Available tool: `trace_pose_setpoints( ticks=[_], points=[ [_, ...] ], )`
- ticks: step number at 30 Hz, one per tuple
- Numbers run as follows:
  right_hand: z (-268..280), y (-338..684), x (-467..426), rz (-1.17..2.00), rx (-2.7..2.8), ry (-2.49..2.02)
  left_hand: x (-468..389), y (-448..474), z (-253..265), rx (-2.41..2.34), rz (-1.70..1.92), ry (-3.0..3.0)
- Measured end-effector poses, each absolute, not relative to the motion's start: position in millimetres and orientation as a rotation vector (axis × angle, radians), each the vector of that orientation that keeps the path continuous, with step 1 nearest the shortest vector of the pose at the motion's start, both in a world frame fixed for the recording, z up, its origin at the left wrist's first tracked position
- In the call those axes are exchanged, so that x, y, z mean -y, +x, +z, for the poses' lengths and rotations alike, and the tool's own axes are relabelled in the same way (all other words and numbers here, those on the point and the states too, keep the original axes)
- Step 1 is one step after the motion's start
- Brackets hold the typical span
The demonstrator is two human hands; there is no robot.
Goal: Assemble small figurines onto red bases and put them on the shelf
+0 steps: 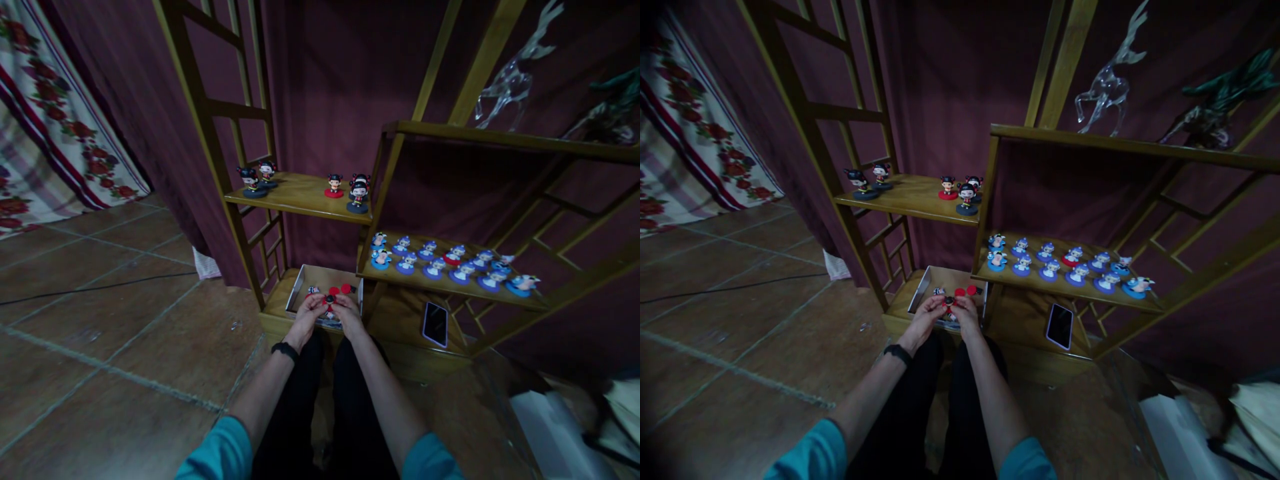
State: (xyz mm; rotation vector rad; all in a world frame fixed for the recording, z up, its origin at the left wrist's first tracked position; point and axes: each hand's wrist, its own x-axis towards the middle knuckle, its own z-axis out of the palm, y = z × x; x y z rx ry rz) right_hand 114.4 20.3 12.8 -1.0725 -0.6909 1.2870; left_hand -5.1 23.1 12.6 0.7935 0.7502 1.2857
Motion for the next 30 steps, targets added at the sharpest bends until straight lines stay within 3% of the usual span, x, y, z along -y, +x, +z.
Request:
trace_pose_setpoints(
  ticks=[30],
  points=[
    [14.4,117.5,-15.9,1.007,1.218,-1.044,-21.0,-10.0,16.5,-0.728,1.313,0.814]
  ],
)
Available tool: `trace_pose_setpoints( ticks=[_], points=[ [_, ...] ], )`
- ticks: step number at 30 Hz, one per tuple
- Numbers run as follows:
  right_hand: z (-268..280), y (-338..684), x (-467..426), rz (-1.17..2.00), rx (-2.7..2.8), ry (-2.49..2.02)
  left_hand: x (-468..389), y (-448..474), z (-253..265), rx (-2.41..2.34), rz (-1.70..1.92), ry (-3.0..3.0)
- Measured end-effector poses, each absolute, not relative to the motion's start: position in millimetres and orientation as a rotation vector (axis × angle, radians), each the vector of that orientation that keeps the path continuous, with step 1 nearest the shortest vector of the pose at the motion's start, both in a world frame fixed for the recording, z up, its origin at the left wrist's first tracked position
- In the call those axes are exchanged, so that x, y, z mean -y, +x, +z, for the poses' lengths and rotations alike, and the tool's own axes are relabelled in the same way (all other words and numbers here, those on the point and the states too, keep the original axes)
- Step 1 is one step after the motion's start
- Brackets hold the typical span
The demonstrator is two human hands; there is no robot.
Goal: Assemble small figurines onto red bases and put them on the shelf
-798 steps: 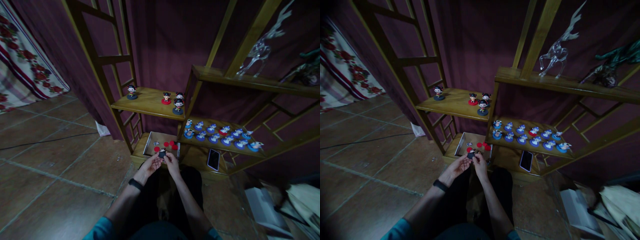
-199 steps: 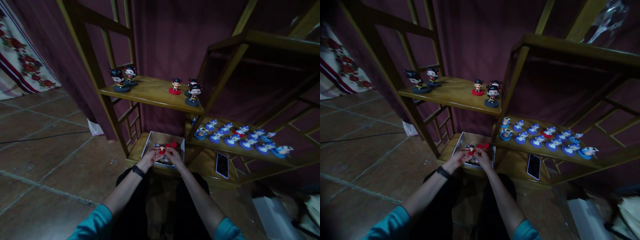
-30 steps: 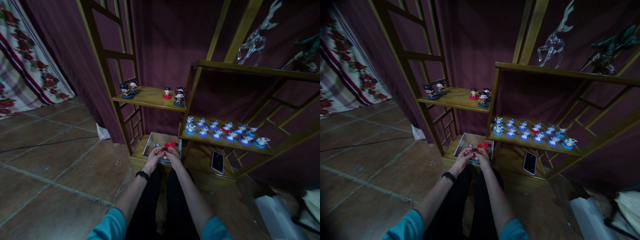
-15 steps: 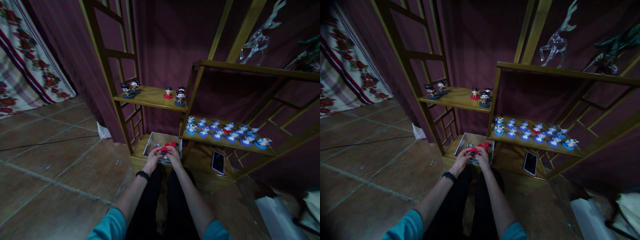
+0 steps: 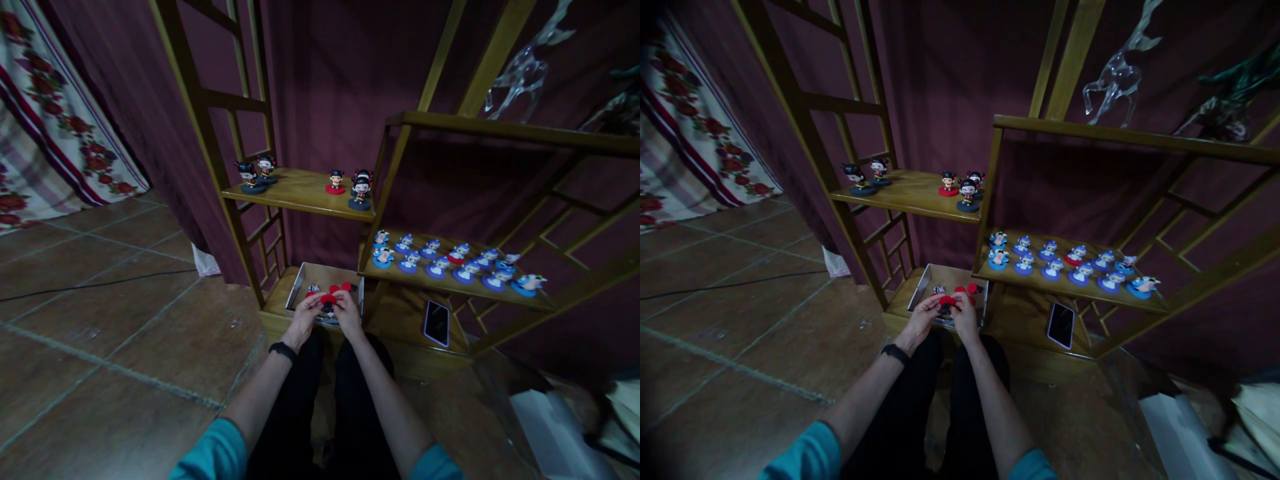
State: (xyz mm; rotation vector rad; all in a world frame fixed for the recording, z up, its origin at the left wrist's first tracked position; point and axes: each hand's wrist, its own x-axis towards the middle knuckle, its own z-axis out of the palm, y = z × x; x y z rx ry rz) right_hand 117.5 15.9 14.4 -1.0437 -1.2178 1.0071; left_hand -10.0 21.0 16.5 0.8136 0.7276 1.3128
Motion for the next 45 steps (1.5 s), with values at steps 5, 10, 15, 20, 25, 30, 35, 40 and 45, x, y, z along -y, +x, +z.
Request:
trace_pose_setpoints(
  ticks=[5,10,15,20,25,30,35,40,45],
  points=[
    [12.5,118.3,-16.4,0.984,1.252,-1.044,-21.4,-11.2,15.6,-0.73,1.317,0.853],
    [17.5,116.8,-14.5,1.003,1.231,-1.067,-22.5,-12.7,15.7,-0.731,1.316,0.872],
    [19.1,116.0,-14.9,0.993,1.176,-1.138,-23.2,-12.2,17.8,-0.738,1.235,0.866],
    [15.9,113.1,-16.5,1.122,0.995,-1.178,-25.3,-9.2,18.6,-0.758,1.152,0.763],
    [24.7,112.8,-13.6,1.343,0.773,-1.1,-27.3,-11.5,19.0,-0.724,1.071,0.687],
    [30.0,115.1,-9.9,1.467,0.691,-0.964,-27.6,-14.8,19.8,-0.697,1.055,0.674],
    [26.6,117.2,-10.4,1.523,0.637,-0.889,-26.4,-15.0,20.5,-0.657,1.047,0.695],
    [24.8,119.5,-11.3,1.539,0.594,-0.876,-24.8,-13.9,22.0,-0.661,1.072,0.685],
    [24.9,120.4,-11.0,1.555,0.6,-0.856,-24.4,-13.2,24.4,-0.725,1.098,0.652]
  ],
)
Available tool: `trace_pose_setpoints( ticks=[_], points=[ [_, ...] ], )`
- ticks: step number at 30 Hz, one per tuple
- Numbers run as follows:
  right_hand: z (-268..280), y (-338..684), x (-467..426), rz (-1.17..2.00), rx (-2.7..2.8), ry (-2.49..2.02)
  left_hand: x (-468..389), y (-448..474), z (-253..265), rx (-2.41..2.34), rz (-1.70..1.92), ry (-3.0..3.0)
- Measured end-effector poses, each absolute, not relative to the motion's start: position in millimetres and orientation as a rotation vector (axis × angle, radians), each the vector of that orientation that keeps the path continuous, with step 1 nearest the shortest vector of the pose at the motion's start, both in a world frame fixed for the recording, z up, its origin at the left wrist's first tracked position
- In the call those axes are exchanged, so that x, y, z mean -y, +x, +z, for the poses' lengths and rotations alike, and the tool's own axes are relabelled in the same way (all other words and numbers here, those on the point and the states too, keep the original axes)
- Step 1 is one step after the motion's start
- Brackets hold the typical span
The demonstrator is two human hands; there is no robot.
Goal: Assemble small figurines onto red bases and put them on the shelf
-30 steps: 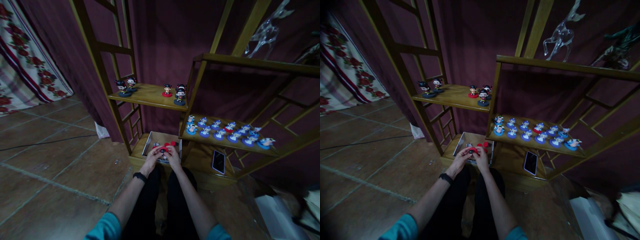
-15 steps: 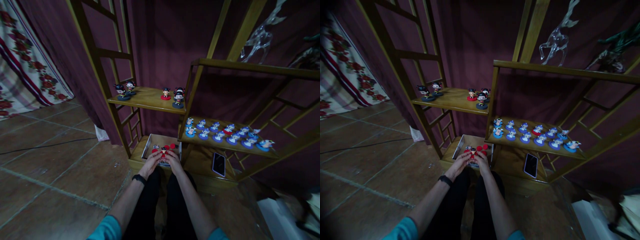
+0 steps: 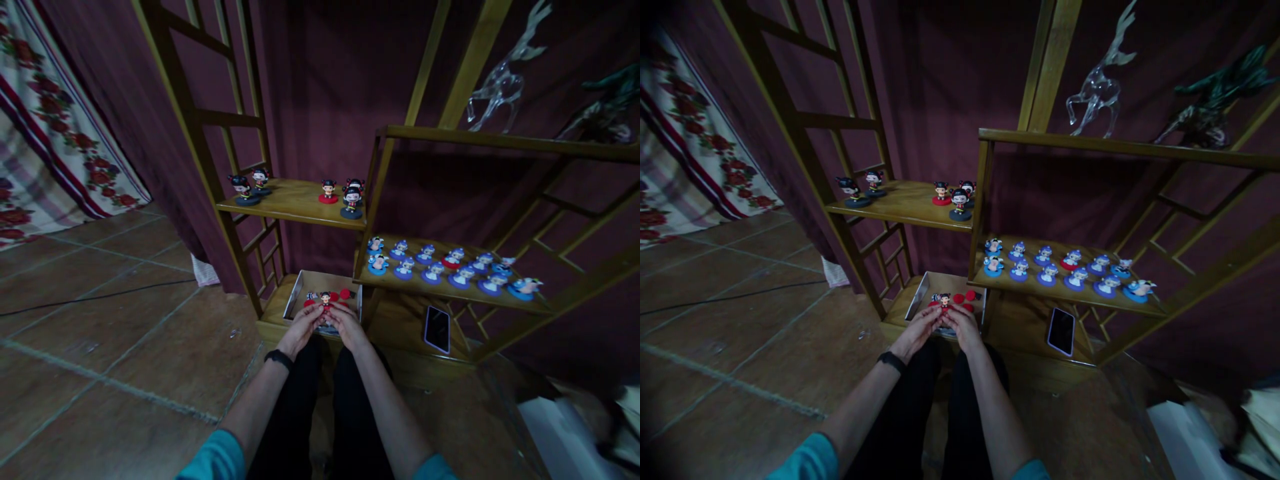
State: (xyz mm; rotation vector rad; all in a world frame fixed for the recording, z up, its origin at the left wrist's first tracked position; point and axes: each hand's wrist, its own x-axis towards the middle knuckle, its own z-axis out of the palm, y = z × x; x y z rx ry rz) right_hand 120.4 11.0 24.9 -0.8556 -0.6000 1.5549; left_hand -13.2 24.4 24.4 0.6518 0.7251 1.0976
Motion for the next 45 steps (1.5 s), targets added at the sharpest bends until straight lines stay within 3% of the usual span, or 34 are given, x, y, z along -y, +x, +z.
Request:
trace_pose_setpoints(
  ticks=[45],
  points=[
    [30.0,112.0,-6.4,1.336,0.847,-0.971,-25.0,-15.4,22.1,-0.603,1.096,0.484]
  ],
)
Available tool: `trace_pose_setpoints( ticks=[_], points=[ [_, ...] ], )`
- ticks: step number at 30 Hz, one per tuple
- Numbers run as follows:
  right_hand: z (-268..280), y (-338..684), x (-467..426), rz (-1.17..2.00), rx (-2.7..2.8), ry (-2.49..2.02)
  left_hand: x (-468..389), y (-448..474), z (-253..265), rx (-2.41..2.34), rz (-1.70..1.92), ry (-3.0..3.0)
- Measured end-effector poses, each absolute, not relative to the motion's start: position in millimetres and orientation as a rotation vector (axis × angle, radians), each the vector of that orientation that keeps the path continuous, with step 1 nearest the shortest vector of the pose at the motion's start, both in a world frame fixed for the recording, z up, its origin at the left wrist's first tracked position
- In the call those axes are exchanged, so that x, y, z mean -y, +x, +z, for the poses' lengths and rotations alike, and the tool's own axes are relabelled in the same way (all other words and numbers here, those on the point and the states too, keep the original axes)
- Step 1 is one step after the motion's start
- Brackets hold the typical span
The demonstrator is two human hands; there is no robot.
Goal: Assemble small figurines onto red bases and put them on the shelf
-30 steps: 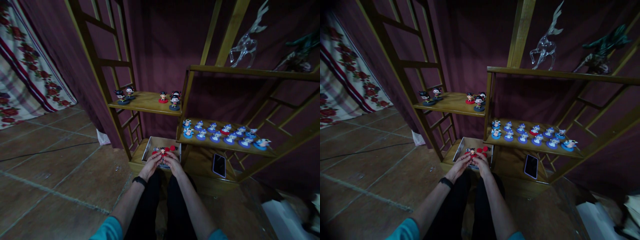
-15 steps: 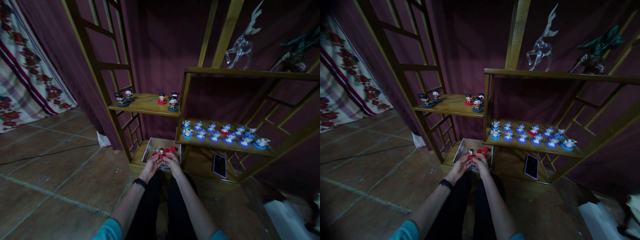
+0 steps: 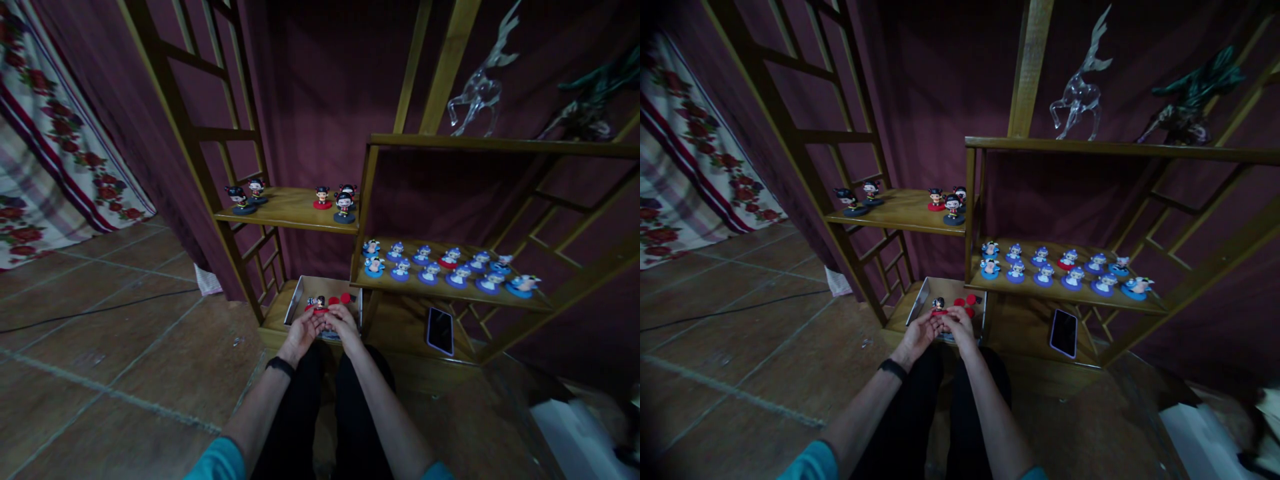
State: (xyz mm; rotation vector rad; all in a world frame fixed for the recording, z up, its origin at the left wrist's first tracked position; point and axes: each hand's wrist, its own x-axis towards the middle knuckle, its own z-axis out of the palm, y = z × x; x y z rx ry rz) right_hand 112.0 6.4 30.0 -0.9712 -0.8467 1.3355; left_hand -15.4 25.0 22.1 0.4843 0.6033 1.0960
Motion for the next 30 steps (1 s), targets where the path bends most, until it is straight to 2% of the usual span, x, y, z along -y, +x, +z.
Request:
trace_pose_setpoints(
  ticks=[15,30],
  points=[
    [40.4,113.8,-2.0,1.338,0.756,-1.023,-21.0,-11.9,25.1,-0.644,1.171,0.597],
    [27.3,114.1,-7.7,1.446,0.621,-0.864,-19.0,-7.5,22.3,-0.63,1.191,0.714]
  ],
)
